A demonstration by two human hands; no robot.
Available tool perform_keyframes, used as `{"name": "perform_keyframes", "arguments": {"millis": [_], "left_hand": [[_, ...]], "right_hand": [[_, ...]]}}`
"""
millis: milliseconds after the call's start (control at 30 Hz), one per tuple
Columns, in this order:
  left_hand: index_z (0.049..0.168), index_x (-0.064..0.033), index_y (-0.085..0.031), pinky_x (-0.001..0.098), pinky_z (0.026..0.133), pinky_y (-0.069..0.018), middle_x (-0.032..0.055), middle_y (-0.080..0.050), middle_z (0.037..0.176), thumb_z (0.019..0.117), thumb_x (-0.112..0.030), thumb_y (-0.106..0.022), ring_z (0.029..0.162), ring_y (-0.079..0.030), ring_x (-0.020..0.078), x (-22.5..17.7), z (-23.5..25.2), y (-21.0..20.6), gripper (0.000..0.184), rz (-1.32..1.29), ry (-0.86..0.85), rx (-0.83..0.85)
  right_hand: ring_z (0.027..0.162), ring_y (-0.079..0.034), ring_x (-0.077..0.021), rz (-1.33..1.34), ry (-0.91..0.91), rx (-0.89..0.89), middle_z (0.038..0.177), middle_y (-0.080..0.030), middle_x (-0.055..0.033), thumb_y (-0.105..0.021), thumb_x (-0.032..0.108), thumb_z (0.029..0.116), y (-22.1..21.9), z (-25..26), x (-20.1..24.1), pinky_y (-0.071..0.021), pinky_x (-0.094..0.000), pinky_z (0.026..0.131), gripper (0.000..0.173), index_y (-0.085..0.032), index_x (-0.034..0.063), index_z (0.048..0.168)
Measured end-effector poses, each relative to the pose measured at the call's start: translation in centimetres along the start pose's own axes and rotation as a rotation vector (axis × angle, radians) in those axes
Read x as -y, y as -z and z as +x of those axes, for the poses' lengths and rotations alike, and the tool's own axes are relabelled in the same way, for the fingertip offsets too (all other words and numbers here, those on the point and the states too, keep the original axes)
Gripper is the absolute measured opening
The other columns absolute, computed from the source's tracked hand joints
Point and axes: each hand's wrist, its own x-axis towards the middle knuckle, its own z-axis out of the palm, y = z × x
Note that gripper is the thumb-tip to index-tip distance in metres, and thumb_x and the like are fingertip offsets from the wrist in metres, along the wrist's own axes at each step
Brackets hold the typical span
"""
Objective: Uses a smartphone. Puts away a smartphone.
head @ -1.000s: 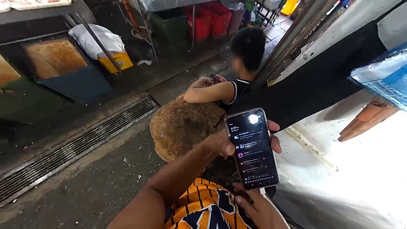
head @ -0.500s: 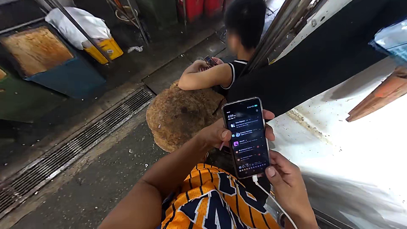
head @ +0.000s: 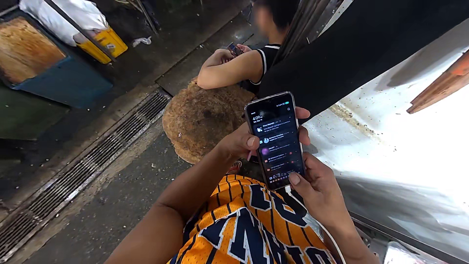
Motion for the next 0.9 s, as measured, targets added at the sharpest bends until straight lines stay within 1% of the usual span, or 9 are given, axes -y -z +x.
{"name": "perform_keyframes", "arguments": {"millis": [100,200,333,467,567,667,733,800,900], "left_hand": [[0.152,-0.0063,-0.044,0.0434,0.097,-0.0577,0.0166,-0.068,0.124,0.0771,-0.048,-0.085,0.112,-0.068,0.0274,0.1,0.0,-0.1,0.095,0.001,0.023,0.008],[0.152,-0.0066,-0.043,0.0439,0.097,-0.0572,0.0170,-0.067,0.125,0.0778,-0.046,-0.084,0.112,-0.067,0.0279,0.3,0.0,0.0,0.093,-0.016,0.022,0.009],[0.153,-0.0073,-0.043,0.0431,0.098,-0.0571,0.0164,-0.067,0.127,0.0784,-0.045,-0.084,0.114,-0.067,0.0275,0.5,-0.1,0.1,0.093,-0.028,0.025,0.003],[0.153,-0.0075,-0.043,0.0446,0.098,-0.0570,0.0165,-0.067,0.126,0.0787,-0.047,-0.083,0.112,-0.067,0.0276,0.7,-0.4,-0.1,0.093,-0.050,0.030,-0.005],[0.151,-0.0066,-0.045,0.0405,0.095,-0.0584,0.0168,-0.067,0.125,0.0764,-0.050,-0.085,0.110,-0.068,0.0258,1.1,-1.0,-0.3,0.096,-0.026,0.051,-0.033],[0.149,-0.0066,-0.047,0.0407,0.097,-0.0564,0.0161,-0.067,0.124,0.0746,-0.050,-0.085,0.111,-0.067,0.0252,1.1,-1.1,-0.5,0.094,0.012,0.076,-0.031],[0.147,-0.0086,-0.051,0.0386,0.097,-0.0558,0.0117,-0.068,0.124,0.0774,-0.052,-0.083,0.112,-0.066,0.0211,1.0,-1.6,-0.2,0.088,0.041,0.089,-0.020],[0.144,-0.0142,-0.056,0.0347,0.100,-0.0550,0.0058,-0.069,0.127,0.0834,-0.050,-0.080,0.115,-0.066,0.0161,0.8,-2.0,-0.3,0.074,0.036,0.094,0.004],[0.139,-0.0241,-0.064,0.0265,0.103,-0.0528,-0.0050,-0.069,0.131,0.0943,-0.039,-0.072,0.120,-0.065,0.0056,0.3,-2.6,-0.4,0.047,-0.008,0.072,0.066]], "right_hand": [[0.088,-0.072,-0.0088,-0.035,-0.048,-0.063,0.097,-0.074,-0.0033,-0.068,0.016,0.0953,-0.3,-0.1,0.1,-0.0625,-0.0220,0.075,0.024,-0.063,0.0011,0.113],[0.088,-0.072,-0.0087,-0.011,-0.040,-0.064,0.097,-0.073,-0.0037,-0.069,0.016,0.0953,-0.3,-0.3,0.0,-0.0623,-0.0217,0.075,0.025,-0.063,0.0004,0.114],[0.075,-0.067,-0.0029,-0.032,0.021,-0.053,0.091,-0.071,0.0009,-0.064,0.029,0.0995,0.4,-0.3,-0.3,-0.0566,-0.0171,0.062,0.031,-0.063,0.0011,0.114],[0.077,-0.066,-0.0053,-0.252,0.155,-0.171,0.092,-0.070,0.0019,-0.058,0.041,0.1030,2.5,0.4,0.0,-0.0587,-0.0235,0.066,0.040,-0.064,0.0046,0.119],[0.084,-0.068,-0.0114,-0.316,0.260,-0.226,0.106,-0.069,-0.0035,-0.056,0.043,0.1037,3.7,1.4,1.2,-0.0609,-0.0281,0.073,0.050,-0.055,0.0047,0.135],[0.100,-0.067,-0.0179,-0.369,0.342,-0.192,0.128,-0.063,-0.0094,-0.058,0.047,0.1016,3.8,2.3,2.0,-0.0601,-0.0338,0.084,0.062,-0.044,0.0083,0.148],[0.112,-0.064,-0.0203,-0.433,0.376,-0.152,0.138,-0.056,-0.0113,-0.061,0.049,0.0990,3.4,3.1,2.2,-0.0586,-0.0378,0.090,0.067,-0.042,0.0113,0.151],[0.118,-0.061,-0.0164,-0.535,0.397,-0.095,0.144,-0.051,-0.0093,-0.060,0.054,0.0982,2.9,3.8,2.8,-0.0569,-0.0361,0.094,0.070,-0.041,0.0151,0.153],[0.110,-0.058,-0.0067,-0.648,0.398,-0.047,0.149,-0.046,-0.0070,-0.058,0.061,0.0970,2.2,4.8,3.4,-0.0522,-0.0251,0.089,0.074,-0.041,0.0196,0.156]]}}
